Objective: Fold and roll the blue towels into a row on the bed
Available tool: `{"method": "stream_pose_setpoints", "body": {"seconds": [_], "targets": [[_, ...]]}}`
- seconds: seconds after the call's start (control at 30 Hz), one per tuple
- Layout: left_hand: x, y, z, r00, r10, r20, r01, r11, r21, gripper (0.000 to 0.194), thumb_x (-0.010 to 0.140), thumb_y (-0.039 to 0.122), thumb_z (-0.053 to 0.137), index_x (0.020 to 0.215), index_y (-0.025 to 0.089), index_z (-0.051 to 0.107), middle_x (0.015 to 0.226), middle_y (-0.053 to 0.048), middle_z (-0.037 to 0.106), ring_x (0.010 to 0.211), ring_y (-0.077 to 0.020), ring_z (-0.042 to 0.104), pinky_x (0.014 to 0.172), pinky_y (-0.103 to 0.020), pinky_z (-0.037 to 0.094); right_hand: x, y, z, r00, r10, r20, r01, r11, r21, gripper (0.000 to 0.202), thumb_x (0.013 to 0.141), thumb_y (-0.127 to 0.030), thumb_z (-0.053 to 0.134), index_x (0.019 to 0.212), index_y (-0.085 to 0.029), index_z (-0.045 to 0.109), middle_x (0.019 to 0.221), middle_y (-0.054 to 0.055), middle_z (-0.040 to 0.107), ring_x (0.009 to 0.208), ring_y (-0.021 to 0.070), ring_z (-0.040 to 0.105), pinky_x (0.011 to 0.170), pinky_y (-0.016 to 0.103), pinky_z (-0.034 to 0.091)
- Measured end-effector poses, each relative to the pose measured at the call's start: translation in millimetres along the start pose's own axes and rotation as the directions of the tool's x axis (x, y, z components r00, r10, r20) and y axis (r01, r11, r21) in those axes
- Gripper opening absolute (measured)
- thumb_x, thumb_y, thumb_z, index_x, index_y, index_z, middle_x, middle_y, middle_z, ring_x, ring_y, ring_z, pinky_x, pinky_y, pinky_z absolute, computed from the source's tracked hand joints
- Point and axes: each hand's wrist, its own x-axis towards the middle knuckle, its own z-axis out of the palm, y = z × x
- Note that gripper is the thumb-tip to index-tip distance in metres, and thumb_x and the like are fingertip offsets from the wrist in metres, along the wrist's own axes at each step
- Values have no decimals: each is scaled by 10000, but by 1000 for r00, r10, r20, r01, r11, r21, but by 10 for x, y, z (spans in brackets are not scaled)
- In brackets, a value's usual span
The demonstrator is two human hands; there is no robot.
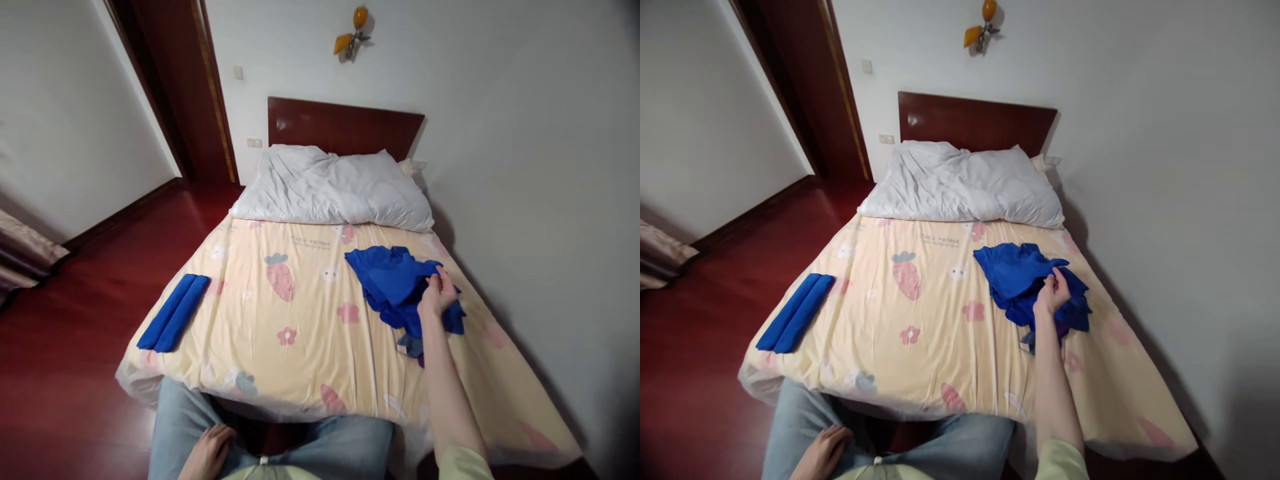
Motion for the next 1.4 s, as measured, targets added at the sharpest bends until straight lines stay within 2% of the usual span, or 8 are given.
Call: {"method": "stream_pose_setpoints", "body": {"seconds": [0.13, 0.27, 0.4, 0.57, 0.7, 0.87, 1.23, 1.4], "targets": [[45, 271, -75, 999, 47, 21, -46, 999, -20, 309, 912, 210, 437, 912, 243, 745, 872, -59, 742, 843, -206, 716, 806, -290, 581, -75, -869, -127, 955, -293, 35, 291, 955, 55, 447, 893, -386, 559, 1181, -86, 722, 1075, 161, 715, 936, 224, 710, 898, 406, 589], [254, 885, -356, 989, 146, -35, -150, 976, -156, 311, 954, 204, 419, 988, 215, 728, 949, -95, 719, 930, -214, 699, 853, -300, 560, -584, -1788, -243, 816, -559, 149, 547, 829, 113, 334, 932, -281, 534, 1124, -129, 761, 989, 121, 724, 947, 211, 705, 907, 378, 570], [508, 1636, -762, 960, 228, -161, -269, 907, -323, 313, 1027, 260, 394, 1116, 197, 687, 1080, -135, 695, 1009, -215, 686, 911, -329, 552, -1538, -2344, -324, 636, -667, 389, 665, 729, 163, 237, 930, -186, 576, 1021, -191, 794, 795, 40, 697, 762, 169, 658, 794, 318, 554], [595, 2201, -1162, 905, 251, -343, -387, 820, -421, 310, 1001, 329, 538, 1289, 221, 576, 1210, -125, 638, 1068, -208, 648, 928, -348, 563, -3033, -2406, -346, 546, -647, 533, 587, 749, 307, 191, 929, -118, 599, 956, -216, 760, 783, 27, 688, 784, 182, 635, 793, 334, 528], [452, 2140, -1207, 926, 142, -350, -310, 815, -489, 232, 913, 293, 638, 1118, 207, 574, 1089, -80, 646, 983, -195, 654, 869, -332, 592, -3905, -2277, -432, 584, -501, 639, 447, 855, 261, 171, 897, -86, 602, 827, -212, 692, 722, 4, 595, 720, 172, 560, 683, 287, 486], [165, 1887, -1026, 936, 58, -348, -231, 846, -480, 139, 921, 258, 586, 1048, 204, 597, 1036, -89, 663, 977, -208, 672, 848, -325, 600, -4381, -2235, -614, 615, -349, 708, 267, 936, 230, 272, 845, -74, 579, 631, -219, 493, 750, -11, 495, 659, 137, 529, 622, 243, 454], [68, 1516, -1144, 897, 153, -415, -253, 947, -197, 264, 997, 254, 446, 1064, 207, 697, 1048, -125, 678, 961, -206, 684, 846, -295, 576, -4376, -2189, -649, 538, -335, 773, 320, 930, 181, 309, 865, -120, 558, 621, -228, 402, 572, -65, 435, 511, 103, 433, 535, 218, 350], [138, 1157, -1247, 878, 93, -469, -176, 975, -137, 282, 973, 241, 461, 1082, 221, 720, 1044, -95, 684, 923, -190, 702, 818, -274, 582, -4328, -2233, -743, 592, -366, 718, 296, 927, 228, 330, 924, -175, 578, 642, -227, 416, 603, -53, 456, 531, 103, 463, 550, 205, 386]]}}
